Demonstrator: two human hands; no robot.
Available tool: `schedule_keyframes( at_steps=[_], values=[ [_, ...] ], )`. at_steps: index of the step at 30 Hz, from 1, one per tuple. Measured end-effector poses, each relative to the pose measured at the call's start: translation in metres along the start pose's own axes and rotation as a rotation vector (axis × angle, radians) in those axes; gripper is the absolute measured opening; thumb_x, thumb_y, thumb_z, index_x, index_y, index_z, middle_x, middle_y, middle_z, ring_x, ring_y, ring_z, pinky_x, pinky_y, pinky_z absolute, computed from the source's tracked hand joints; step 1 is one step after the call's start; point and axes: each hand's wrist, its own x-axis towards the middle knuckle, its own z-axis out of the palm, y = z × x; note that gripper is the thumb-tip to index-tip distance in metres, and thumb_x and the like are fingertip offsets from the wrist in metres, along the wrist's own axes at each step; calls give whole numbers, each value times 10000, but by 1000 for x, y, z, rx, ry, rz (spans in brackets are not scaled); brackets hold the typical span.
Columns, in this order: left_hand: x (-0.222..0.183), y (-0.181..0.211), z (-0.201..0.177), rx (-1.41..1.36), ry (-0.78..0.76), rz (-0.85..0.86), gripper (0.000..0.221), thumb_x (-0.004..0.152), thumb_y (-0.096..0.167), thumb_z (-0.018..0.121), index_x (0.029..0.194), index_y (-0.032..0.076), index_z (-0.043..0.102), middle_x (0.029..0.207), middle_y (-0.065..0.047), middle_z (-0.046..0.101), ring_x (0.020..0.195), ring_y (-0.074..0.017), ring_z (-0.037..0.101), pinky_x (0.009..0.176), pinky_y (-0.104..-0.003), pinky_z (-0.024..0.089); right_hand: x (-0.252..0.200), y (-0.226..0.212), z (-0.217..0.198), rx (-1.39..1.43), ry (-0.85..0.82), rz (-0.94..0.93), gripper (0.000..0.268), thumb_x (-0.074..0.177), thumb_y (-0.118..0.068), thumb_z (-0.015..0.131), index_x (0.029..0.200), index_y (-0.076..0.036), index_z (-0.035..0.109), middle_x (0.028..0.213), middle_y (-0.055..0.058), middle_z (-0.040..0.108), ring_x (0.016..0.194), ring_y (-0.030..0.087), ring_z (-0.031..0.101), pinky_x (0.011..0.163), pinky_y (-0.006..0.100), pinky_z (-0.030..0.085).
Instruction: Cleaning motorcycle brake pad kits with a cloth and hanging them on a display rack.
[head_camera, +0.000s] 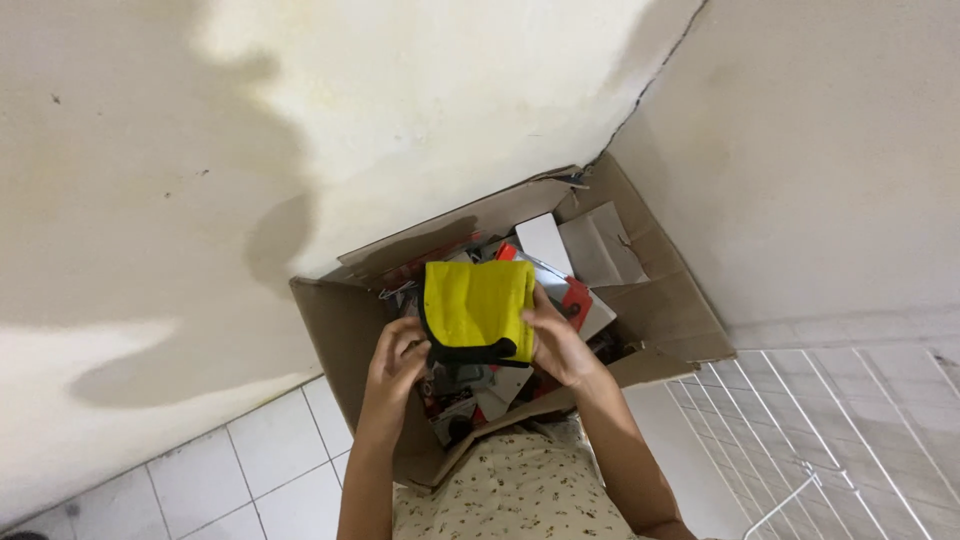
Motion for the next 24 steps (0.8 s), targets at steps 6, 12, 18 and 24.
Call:
schedule_keyframes(
  at_steps=[6, 12, 18, 24],
  values=[
    [-12, 23, 22, -4, 106, -5, 508, 868, 158, 725, 1333, 125, 520, 1284, -48, 599, 1126, -200, 635, 918, -351, 540, -14, -15, 28, -208, 74, 68, 1023, 763, -95, 534, 1633, -337, 54, 1486, 253, 462, 1246, 420, 532, 950, 469, 509],
    [-18, -5, 19, -61, 96, 134, 491, 865, 17, 749, 1308, 60, 539, 1244, -138, 618, 1126, -275, 676, 917, -395, 615, -14, 20, 21, -1127, 286, -754, 310, 968, -129, 718, 1240, -189, 581, 1497, 130, 496, 1464, 352, 487, 1208, 514, 415],
    [-34, 31, 45, 358, -63, 394, 649, 746, -56, 777, 1334, 64, 530, 1255, -111, 551, 1146, -239, 619, 925, -362, 584, -27, 5, 75, -629, -83, -412, 345, 906, 52, 728, 1229, -2, 620, 1274, 135, 673, 1172, 198, 657, 1015, 349, 537],
    [-30, 0, 26, 337, -2, 318, 579, 822, -42, 733, 1359, 69, 549, 1252, -94, 659, 1091, -196, 678, 926, -320, 571, -24, 27, 70, -423, 69, -288, 288, 996, -98, 648, 1275, -45, 601, 1222, 93, 731, 1134, 143, 685, 1002, 292, 537]
  ],
)
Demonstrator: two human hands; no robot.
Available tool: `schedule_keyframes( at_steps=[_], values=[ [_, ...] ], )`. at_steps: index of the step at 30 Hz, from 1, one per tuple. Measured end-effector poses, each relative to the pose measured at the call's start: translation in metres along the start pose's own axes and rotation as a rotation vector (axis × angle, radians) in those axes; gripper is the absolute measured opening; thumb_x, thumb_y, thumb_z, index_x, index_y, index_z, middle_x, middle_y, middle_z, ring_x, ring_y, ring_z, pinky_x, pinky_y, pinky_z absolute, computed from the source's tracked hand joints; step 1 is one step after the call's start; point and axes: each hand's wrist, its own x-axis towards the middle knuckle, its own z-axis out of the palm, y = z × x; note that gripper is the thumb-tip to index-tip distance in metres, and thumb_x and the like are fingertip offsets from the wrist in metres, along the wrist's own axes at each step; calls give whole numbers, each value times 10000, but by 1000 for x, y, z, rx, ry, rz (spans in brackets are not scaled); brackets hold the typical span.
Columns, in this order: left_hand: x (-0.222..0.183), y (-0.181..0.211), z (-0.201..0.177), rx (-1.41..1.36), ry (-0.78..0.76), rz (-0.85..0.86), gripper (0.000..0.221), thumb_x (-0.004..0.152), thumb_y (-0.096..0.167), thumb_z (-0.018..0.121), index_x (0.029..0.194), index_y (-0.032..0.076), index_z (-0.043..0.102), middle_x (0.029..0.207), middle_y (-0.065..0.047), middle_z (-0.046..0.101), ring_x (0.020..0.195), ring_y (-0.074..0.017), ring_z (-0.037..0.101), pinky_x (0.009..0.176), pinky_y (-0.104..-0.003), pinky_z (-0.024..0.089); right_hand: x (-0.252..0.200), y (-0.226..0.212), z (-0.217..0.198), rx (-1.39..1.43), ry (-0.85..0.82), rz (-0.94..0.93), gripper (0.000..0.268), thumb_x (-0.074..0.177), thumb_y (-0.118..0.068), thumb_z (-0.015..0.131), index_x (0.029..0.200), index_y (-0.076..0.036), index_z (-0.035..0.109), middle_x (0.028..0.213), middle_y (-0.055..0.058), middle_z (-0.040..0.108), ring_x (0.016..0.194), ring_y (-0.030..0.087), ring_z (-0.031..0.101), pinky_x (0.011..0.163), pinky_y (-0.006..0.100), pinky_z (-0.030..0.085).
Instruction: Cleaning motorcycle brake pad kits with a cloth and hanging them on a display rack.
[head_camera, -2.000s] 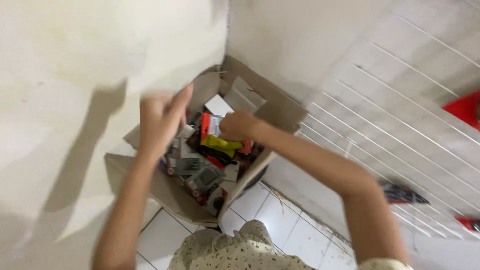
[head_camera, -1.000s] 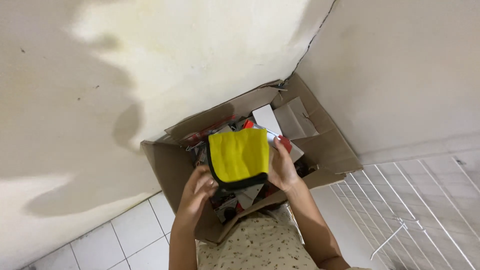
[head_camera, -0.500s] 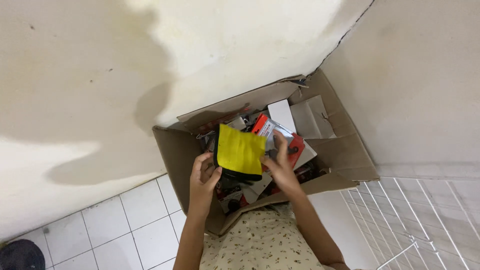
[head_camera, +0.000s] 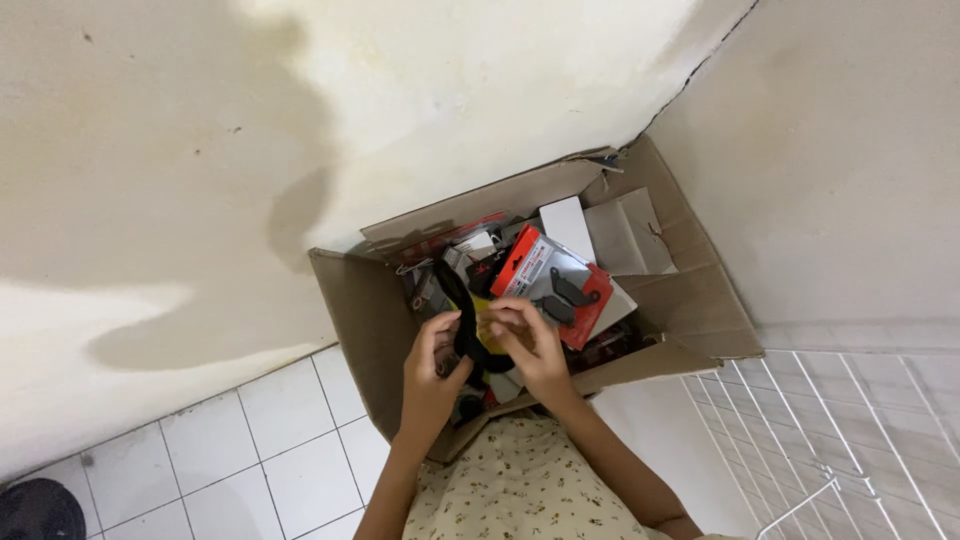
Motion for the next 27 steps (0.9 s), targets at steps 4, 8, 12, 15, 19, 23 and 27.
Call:
schedule_keyframes(
  at_steps=[4, 8, 12, 15, 19, 23, 27],
  values=[
    [0, 6, -2, 58, 42, -39, 570, 801, -29, 764, 1327, 70, 569, 1219, -84, 684, 1013, -177, 701, 856, -310, 603, -2, -33, 14, -73, -37, 50, 339, 979, -107, 654, 1309, -47, 608, 1216, 73, 703, 1110, 132, 668, 971, 294, 537],
    [-1, 14, -2, 87, 12, 35, 494, 851, -30, 755, 1309, 54, 590, 1215, -95, 691, 1015, -171, 708, 856, -307, 612, -3, -37, 20, -513, -85, -326, 383, 878, -54, 775, 1231, -8, 634, 1235, 101, 671, 1144, 169, 648, 970, 328, 522],
    [0, 17, -12, 95, -33, 129, 499, 871, -32, 731, 1334, 39, 560, 1289, -113, 660, 1175, -182, 661, 961, -317, 584, -4, 3, 3, -317, -11, -69, 276, 973, -94, 665, 1245, -47, 649, 1156, 42, 746, 1012, 112, 725, 860, 263, 598],
    [-2, 14, -14, -39, 27, 29, 414, 915, -21, 685, 1315, 37, 598, 1285, -116, 703, 1158, -176, 691, 966, -313, 580, -6, 5, 4, -195, 25, -50, 268, 969, -86, 701, 1222, -11, 654, 1193, 78, 719, 1056, 123, 665, 818, 257, 556],
    [-3, 15, -12, -30, 71, 9, 335, 923, 8, 704, 1251, 27, 641, 1209, -107, 741, 1117, -164, 709, 935, -308, 580, -5, -1, 13, -279, 64, -8, 370, 914, -75, 755, 1267, -13, 663, 1179, 97, 733, 1138, 139, 662, 881, 265, 570],
    [-6, 15, -18, 201, 108, 108, 202, 936, 70, 709, 1137, 49, 722, 1085, -60, 786, 958, -144, 750, 836, -297, 583, -6, -8, 7, -311, 21, 35, 463, 878, -59, 754, 1328, -57, 646, 1242, 103, 726, 1216, 157, 653, 866, 282, 584],
    [-9, -15, -35, 319, 208, 260, 140, 1020, 133, 665, 1139, 133, 739, 1128, -52, 783, 1003, -129, 763, 884, -296, 629, -5, 18, -25, -481, 46, -191, 431, 883, -40, 799, 1298, -94, 696, 1239, 137, 753, 1191, 205, 690, 989, 329, 588]
  ],
)
